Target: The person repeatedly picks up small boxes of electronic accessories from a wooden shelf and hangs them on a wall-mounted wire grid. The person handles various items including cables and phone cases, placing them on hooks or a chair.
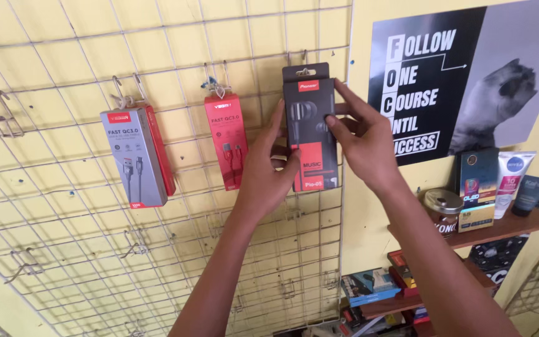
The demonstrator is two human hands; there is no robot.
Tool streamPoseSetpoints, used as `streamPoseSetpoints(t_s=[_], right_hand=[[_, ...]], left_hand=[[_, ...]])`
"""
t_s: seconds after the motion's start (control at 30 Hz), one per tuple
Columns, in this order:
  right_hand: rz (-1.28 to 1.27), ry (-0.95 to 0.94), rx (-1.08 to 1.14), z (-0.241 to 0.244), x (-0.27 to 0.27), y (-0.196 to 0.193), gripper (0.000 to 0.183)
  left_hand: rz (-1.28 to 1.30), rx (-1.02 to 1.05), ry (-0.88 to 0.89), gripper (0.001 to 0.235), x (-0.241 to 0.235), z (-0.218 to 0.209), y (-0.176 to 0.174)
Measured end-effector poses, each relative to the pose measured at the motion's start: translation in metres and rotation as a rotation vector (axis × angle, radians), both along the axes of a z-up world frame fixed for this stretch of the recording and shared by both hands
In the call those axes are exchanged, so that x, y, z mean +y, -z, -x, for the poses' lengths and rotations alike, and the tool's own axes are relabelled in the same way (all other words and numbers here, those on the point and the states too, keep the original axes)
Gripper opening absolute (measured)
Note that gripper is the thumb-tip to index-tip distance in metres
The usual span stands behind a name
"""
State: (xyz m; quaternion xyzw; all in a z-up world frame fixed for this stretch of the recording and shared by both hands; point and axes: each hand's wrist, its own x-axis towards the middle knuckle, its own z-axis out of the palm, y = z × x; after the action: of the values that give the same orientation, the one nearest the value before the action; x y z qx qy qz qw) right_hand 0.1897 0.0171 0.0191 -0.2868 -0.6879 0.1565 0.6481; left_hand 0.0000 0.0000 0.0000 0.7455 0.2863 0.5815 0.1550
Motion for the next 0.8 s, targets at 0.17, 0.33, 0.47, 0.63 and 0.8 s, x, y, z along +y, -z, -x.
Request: streamPoseSetpoints(t_s=[0.17, 0.33, 0.47, 0.63, 0.8], right_hand=[[-0.02, -0.043, 0.017, 0.006, 0.008, 0.003, 0.061], [0.022, 0.0, 0.035, 0.006, 0.02, 0.004, 0.059], [0.032, 0.031, 0.037, 0.008, 0.028, 0.011, 0.058], [-0.053, 0.087, 0.06, 0.015, 0.035, 0.029, 0.054], [-0.024, 0.17, 0.035, 0.013, 0.029, 0.074, 0.058]], left_hand=[[-0.013, -0.062, 0.011, 0.082, 0.016, -0.004, 0.009], [-0.04, -0.113, 0.067, 0.078, 0.037, -0.007, 0.013], [-0.061, -0.11, -0.069, 0.078, 0.046, -0.015, 0.022], [-0.118, -0.118, -0.317, 0.074, 0.051, -0.033, 0.046], [-0.082, -0.194, -0.303, 0.071, 0.042, -0.045, 0.091]])
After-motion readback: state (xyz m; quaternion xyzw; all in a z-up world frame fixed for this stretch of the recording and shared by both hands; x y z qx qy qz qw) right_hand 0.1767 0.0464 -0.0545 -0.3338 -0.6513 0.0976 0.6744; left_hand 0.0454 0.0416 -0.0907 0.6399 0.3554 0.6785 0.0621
